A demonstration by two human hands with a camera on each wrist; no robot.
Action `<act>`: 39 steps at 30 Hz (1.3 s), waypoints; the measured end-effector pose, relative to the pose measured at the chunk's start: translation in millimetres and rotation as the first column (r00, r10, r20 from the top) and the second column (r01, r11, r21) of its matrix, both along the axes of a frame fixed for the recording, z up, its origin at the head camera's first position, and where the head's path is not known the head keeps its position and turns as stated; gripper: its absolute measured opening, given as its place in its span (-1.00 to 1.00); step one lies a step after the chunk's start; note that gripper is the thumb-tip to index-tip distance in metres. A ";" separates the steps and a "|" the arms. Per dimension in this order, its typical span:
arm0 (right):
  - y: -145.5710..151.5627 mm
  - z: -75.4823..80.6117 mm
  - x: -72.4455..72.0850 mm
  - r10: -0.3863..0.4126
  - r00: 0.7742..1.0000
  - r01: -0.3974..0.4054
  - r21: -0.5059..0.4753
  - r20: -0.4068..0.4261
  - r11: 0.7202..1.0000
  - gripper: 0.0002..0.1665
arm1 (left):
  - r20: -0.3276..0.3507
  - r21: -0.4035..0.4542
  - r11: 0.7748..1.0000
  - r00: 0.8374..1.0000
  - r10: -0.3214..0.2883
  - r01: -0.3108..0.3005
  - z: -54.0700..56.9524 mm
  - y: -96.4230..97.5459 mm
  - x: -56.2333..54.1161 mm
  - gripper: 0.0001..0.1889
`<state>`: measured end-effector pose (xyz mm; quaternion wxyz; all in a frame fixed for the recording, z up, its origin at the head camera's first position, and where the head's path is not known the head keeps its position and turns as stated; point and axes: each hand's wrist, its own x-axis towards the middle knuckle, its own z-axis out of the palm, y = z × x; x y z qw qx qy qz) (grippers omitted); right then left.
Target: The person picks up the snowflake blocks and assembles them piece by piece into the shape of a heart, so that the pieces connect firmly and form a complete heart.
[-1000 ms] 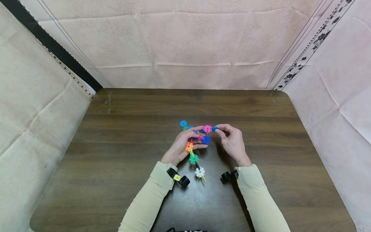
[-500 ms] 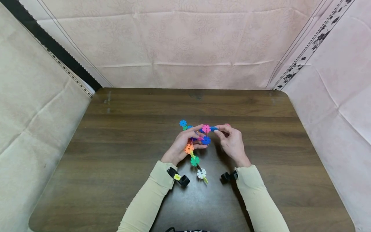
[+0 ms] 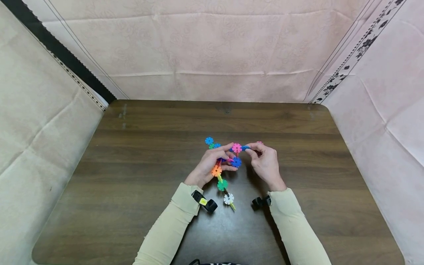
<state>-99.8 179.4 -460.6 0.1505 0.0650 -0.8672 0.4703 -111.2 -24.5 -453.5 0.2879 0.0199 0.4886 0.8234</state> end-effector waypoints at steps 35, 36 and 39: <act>-8.9 6.2 7.1 0.085 0.991 -0.086 -0.006 -0.107 0.996 -0.91 | -0.002 -0.190 0.978 0.996 0.091 -0.089 1.7 -2.5 -2.4 -0.65; -8.8 6.1 7.2 0.081 0.990 -0.082 -0.003 -0.113 0.997 -0.91 | -0.004 -0.188 0.978 0.996 0.090 -0.089 1.1 -2.3 -2.2 -0.65; -8.5 6.6 7.4 0.071 0.989 -0.070 0.010 -0.132 0.997 -0.90 | -0.014 -0.191 0.978 0.996 0.086 -0.087 0.6 -2.0 -1.1 -0.67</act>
